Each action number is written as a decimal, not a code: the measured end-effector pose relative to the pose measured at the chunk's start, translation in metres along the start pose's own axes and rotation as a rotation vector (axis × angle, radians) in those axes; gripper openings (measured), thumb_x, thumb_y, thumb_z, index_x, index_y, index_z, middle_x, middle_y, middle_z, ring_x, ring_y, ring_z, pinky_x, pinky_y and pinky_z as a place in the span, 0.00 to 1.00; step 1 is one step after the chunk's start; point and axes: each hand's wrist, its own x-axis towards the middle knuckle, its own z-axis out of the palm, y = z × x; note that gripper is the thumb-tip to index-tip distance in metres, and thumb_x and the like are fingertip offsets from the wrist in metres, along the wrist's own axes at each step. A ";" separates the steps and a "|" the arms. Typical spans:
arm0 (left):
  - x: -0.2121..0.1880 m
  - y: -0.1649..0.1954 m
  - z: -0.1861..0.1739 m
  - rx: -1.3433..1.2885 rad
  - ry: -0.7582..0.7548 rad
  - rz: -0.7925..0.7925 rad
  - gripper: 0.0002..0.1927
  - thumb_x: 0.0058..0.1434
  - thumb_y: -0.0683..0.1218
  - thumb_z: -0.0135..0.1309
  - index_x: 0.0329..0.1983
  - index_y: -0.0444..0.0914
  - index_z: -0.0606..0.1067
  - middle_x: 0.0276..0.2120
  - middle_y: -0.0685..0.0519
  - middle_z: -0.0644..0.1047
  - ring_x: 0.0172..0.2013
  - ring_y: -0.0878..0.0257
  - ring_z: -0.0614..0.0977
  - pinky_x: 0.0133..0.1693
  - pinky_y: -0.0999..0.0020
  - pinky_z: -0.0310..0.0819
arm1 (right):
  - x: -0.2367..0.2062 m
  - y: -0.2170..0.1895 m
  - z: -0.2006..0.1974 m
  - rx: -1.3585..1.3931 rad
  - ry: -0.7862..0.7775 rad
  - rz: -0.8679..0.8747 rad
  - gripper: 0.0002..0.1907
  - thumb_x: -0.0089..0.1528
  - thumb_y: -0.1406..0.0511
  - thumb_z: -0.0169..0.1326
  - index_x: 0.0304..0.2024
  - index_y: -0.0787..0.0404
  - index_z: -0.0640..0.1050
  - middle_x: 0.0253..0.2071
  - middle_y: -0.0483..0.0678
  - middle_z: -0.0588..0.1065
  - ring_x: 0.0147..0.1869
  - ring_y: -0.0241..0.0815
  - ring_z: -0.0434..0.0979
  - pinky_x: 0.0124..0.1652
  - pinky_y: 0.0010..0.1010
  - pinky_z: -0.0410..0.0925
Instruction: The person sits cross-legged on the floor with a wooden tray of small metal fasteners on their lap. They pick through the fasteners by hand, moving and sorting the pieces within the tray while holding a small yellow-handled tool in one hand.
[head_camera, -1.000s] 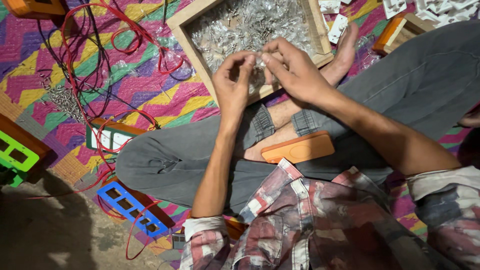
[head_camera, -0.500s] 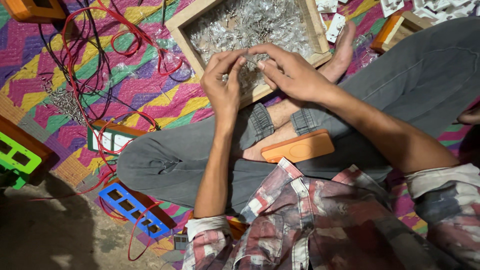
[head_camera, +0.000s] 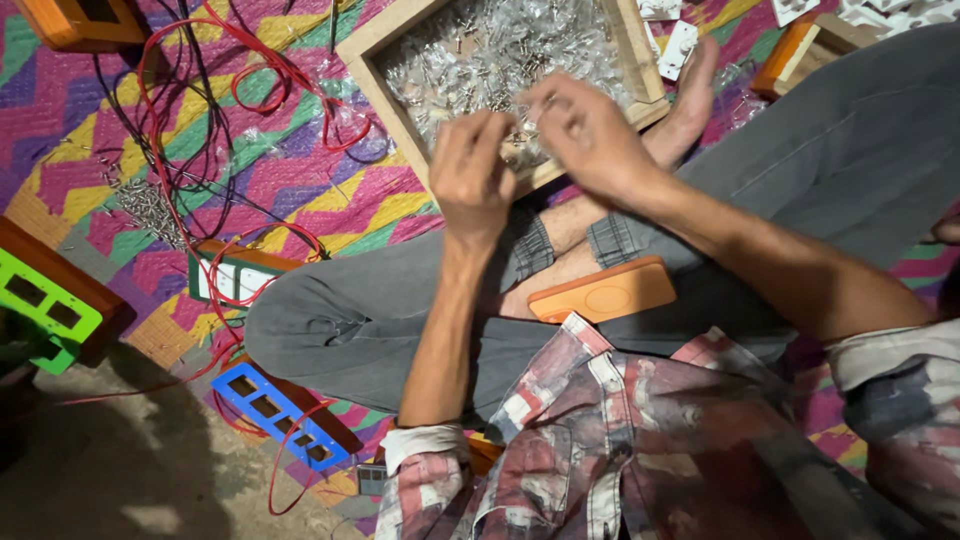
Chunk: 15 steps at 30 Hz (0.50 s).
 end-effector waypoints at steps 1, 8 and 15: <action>-0.003 0.005 -0.001 -0.019 0.009 -0.024 0.20 0.47 0.30 0.58 0.44 0.33 0.78 0.41 0.46 0.79 0.43 0.53 0.80 0.44 0.59 0.77 | 0.003 0.005 -0.006 0.129 0.079 0.095 0.09 0.74 0.68 0.48 0.56 0.60 0.73 0.35 0.40 0.70 0.29 0.26 0.65 0.25 0.21 0.58; -0.008 -0.020 0.003 -0.539 0.110 -0.623 0.06 0.65 0.36 0.61 0.45 0.33 0.82 0.36 0.53 0.82 0.36 0.65 0.82 0.40 0.72 0.77 | 0.010 0.026 -0.044 0.804 0.538 0.323 0.04 0.74 0.64 0.50 0.47 0.55 0.69 0.30 0.41 0.69 0.24 0.28 0.58 0.21 0.21 0.49; -0.013 -0.041 0.015 -0.998 0.090 -0.853 0.08 0.65 0.39 0.62 0.46 0.32 0.80 0.33 0.52 0.81 0.32 0.68 0.80 0.36 0.74 0.74 | 0.008 -0.002 -0.037 0.520 0.182 0.353 0.10 0.69 0.60 0.56 0.49 0.57 0.77 0.38 0.36 0.76 0.22 0.26 0.61 0.19 0.17 0.54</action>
